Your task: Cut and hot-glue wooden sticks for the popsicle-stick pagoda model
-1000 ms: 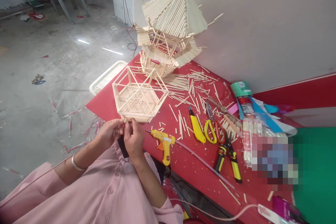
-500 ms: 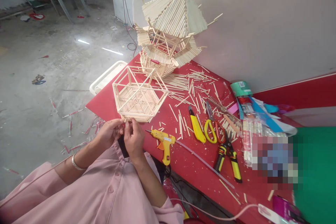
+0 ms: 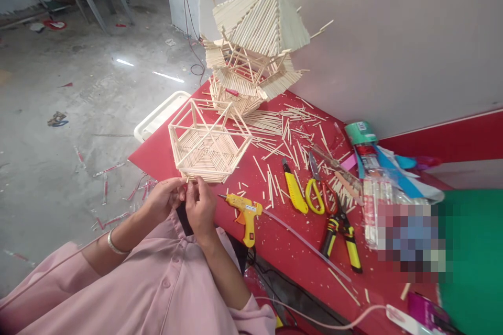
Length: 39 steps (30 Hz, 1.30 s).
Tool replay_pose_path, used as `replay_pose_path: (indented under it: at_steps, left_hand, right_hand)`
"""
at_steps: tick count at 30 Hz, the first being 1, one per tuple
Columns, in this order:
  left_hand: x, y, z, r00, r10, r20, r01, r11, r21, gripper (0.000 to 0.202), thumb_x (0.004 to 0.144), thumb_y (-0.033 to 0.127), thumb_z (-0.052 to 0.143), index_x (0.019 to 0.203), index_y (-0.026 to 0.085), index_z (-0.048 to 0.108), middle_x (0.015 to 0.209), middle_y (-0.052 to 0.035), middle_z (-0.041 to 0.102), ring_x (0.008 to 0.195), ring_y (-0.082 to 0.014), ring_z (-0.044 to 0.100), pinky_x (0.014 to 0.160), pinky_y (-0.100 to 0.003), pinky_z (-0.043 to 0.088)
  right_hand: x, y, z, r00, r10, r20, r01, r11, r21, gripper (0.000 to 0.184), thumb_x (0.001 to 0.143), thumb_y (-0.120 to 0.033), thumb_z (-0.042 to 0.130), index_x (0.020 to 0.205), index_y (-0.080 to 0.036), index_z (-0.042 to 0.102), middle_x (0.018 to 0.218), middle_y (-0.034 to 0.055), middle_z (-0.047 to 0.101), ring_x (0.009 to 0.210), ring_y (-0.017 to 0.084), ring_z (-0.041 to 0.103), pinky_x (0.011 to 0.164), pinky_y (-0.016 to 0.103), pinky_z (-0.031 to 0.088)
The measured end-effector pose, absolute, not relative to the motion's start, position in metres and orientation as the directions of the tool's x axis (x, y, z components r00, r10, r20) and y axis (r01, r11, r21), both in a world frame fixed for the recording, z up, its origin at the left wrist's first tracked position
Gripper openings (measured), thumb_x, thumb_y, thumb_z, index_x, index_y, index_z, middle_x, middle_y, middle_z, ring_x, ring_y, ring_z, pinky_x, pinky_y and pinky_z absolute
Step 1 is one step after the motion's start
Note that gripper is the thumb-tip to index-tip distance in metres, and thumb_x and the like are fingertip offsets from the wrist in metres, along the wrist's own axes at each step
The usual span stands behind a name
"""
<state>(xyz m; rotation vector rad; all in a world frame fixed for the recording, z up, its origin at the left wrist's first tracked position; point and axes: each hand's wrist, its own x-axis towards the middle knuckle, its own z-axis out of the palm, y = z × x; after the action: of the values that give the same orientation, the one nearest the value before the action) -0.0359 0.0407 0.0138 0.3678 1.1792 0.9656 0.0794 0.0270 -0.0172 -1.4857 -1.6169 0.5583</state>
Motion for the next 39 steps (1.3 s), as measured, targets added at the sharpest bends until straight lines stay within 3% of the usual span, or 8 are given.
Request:
replay_pose_path:
  at_steps: [39]
  left_hand:
    - [-0.0356,0.0409,0.0137,0.061,0.796,-0.602,-0.454,0.559,0.694,0.024,0.07,0.035,0.069,0.062,0.013,0.064,0.045,0.0012,0.055,0.032,-0.0054,0.039,0.033,-0.019,0.026]
  right_hand:
    - [0.0785,0.0273,-0.0193,0.08,0.946,0.315,0.564,0.217,-0.796,0.029,0.096,-0.031,0.051,0.114,-0.013,0.065,0.077,0.0072,0.072,0.071,0.018,0.069,0.07,0.029,0.056]
